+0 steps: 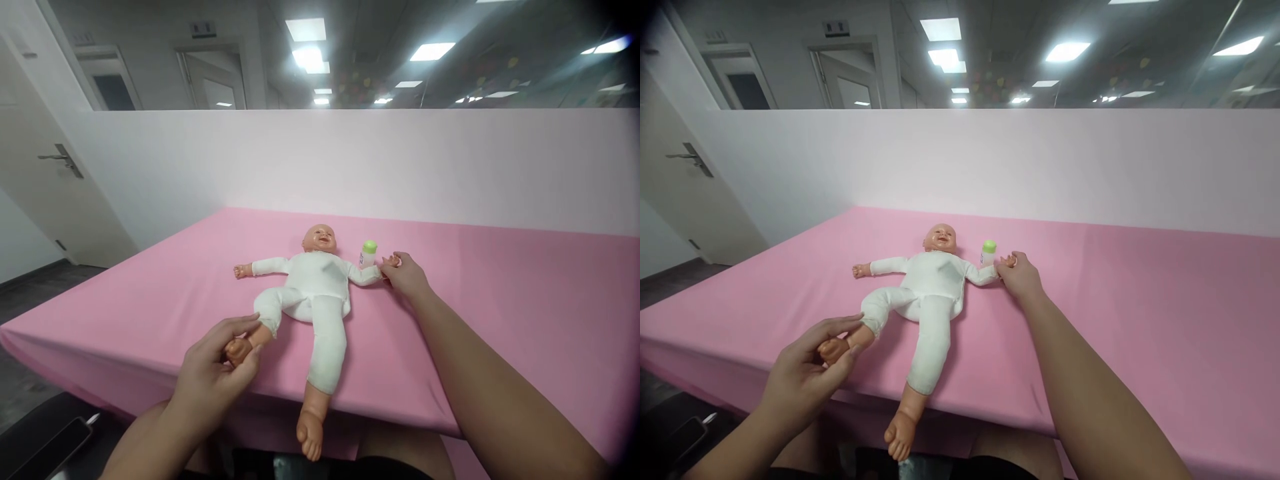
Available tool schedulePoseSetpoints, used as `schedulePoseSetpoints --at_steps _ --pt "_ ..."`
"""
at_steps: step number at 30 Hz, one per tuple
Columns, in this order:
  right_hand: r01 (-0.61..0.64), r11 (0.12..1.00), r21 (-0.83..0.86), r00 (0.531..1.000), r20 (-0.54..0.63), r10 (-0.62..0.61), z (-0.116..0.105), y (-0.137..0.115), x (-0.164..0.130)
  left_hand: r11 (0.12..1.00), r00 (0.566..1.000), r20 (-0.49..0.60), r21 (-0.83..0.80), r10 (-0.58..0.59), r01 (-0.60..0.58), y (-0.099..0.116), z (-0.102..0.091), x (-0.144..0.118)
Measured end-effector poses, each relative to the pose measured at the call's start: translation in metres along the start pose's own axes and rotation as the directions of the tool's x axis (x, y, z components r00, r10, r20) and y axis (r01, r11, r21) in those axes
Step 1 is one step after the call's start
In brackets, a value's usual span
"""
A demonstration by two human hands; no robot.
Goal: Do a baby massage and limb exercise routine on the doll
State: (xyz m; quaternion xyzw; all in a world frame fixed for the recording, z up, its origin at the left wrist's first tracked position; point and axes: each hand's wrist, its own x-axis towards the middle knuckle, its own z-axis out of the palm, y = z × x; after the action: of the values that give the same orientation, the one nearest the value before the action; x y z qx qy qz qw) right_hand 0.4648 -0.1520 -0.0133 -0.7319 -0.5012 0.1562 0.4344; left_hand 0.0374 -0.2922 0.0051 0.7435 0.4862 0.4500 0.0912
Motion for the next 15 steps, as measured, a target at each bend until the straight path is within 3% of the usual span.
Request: schedulePoseSetpoints --at_steps 3,6,10,15 --pt "0.135 0.989 0.063 0.988 -0.078 -0.13 0.006 -0.021 -0.012 0.998 0.998 -0.017 -0.013 -0.055 0.055 0.009 0.006 0.018" --pt "0.317 0.947 0.056 0.947 -0.081 -0.312 0.016 -0.042 -0.028 0.997 0.997 -0.026 -0.024 -0.074 0.074 0.014 0.017 0.04" --pt "0.483 0.876 0.011 0.875 0.033 -0.483 0.028 -0.061 -0.046 0.997 0.996 -0.045 -0.027 -0.08 0.079 0.017 0.036 0.071" --pt "0.673 0.738 -0.05 0.731 0.199 -0.653 0.037 -0.071 -0.058 0.998 0.996 0.073 0.023 -0.061 0.059 0.021 0.057 0.102"
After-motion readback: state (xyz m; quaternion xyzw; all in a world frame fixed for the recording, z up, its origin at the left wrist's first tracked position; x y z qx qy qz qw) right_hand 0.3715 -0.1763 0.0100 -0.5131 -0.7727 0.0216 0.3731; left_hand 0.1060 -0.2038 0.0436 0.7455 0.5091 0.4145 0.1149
